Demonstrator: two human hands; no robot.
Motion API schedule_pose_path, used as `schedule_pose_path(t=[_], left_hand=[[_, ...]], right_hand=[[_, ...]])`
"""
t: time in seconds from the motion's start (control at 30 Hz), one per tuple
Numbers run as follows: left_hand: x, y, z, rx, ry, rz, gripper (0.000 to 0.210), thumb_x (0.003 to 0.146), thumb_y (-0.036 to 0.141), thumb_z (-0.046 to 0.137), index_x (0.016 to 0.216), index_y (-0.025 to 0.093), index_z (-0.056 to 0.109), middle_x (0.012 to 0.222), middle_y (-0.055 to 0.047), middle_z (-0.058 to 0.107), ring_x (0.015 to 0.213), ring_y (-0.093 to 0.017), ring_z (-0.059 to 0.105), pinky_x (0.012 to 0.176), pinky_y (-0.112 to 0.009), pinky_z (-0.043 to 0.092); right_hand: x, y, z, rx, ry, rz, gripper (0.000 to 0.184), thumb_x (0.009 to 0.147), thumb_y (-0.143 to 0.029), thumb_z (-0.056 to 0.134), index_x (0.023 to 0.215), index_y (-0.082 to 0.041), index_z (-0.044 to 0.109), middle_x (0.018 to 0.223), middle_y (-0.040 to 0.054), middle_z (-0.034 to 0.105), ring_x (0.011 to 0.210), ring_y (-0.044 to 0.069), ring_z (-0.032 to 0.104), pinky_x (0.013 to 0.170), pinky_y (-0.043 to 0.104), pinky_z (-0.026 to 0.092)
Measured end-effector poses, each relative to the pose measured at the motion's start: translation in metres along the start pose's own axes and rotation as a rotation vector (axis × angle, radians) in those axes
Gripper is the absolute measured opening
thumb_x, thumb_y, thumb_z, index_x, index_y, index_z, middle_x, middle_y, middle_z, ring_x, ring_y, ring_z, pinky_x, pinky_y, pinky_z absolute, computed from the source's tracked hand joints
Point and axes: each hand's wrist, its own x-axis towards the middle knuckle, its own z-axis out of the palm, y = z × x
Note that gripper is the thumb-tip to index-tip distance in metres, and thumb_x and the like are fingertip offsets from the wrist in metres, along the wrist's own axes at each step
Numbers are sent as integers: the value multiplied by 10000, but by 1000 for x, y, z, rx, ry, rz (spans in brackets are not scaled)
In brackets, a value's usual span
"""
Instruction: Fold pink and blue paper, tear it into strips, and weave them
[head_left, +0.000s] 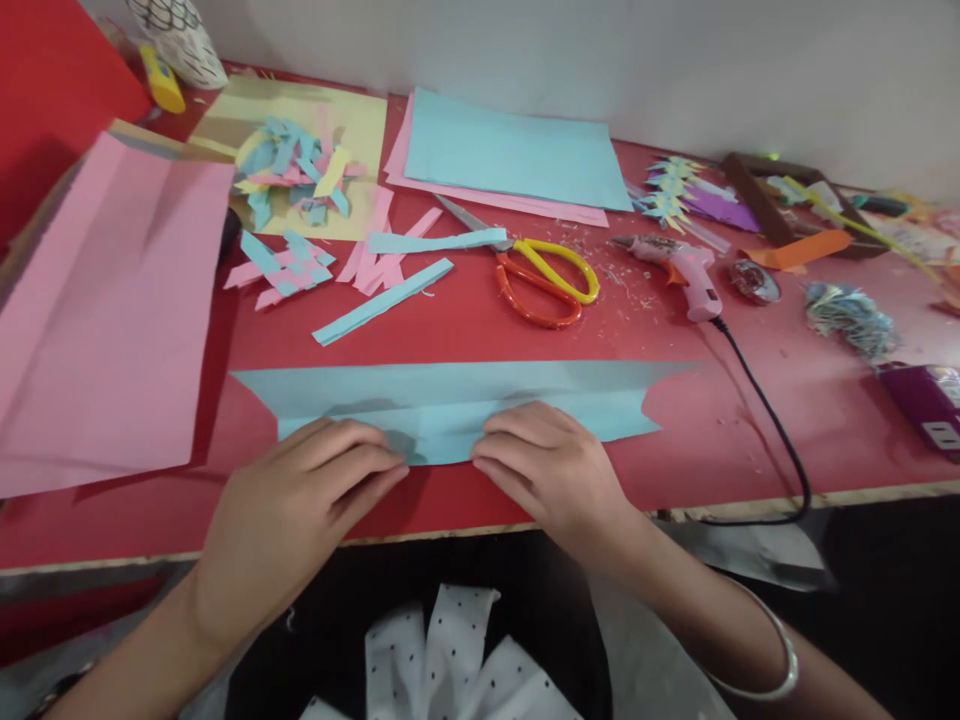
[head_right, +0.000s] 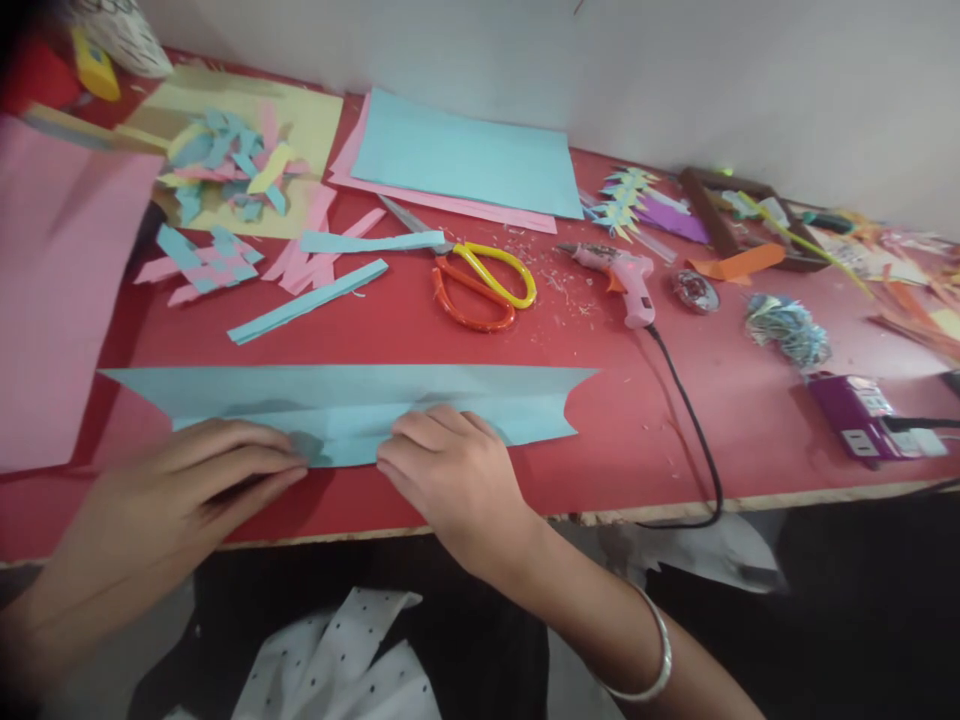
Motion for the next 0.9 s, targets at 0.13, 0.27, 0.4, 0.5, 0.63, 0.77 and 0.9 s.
schedule_pose_path(t=[0.13,0.27,0.4,0.5,0.63,0.77,0.9], left_hand=[[0,-5,-3,-78,-56,-146,290,826,369,407,622,212,540,667,5,590,584,-129,544,515,-253,402],[4,-5,-4,-104,-100,-258,328,803,431,400,573,211,479,631,15,549,511,-111,497,460,-245,359],[4,-7,-3,-92,-78,-284,327,791,434,410,562,205,454,637,20,548,489,-97,491,451,-237,341],[3,-9,-1,-73,-62,-277,304,786,413,438,567,202,449,664,27,560,505,-88,501,467,-227,342],[3,-12,-1,-76,-80,-290,304,779,406,439,554,202,437,642,34,546,494,-83,477,460,-221,333],[6,-11,-4,-69,-84,-311,333,765,435,432,527,203,417,604,34,528,480,-89,447,433,-220,312],[6,-10,-7,-60,-110,-337,350,771,455,423,531,200,423,615,36,535,466,-82,452,415,-210,308]], right_hand=[[5,-6,0,-63,-21,36,299,865,-222,396,656,-188,606,702,15,581,688,115,490,641,245,371],[10,-8,1,-101,-40,31,308,870,-217,379,648,-180,589,698,22,571,688,122,472,636,248,350],[14,-4,3,-133,-69,25,305,867,-248,383,635,-169,564,643,17,533,619,119,412,589,246,315],[17,-2,3,-137,-97,14,311,865,-263,386,618,-171,552,598,7,486,594,116,368,563,243,284],[19,0,2,-140,-130,-2,307,859,-231,392,596,-177,539,578,1,453,598,116,351,555,244,260],[20,0,3,-153,-118,-11,307,860,-241,393,591,-177,527,571,-2,448,586,115,344,549,249,249],[20,0,3,-169,-125,-13,302,863,-247,391,599,-173,518,579,3,459,585,116,348,548,252,243]])
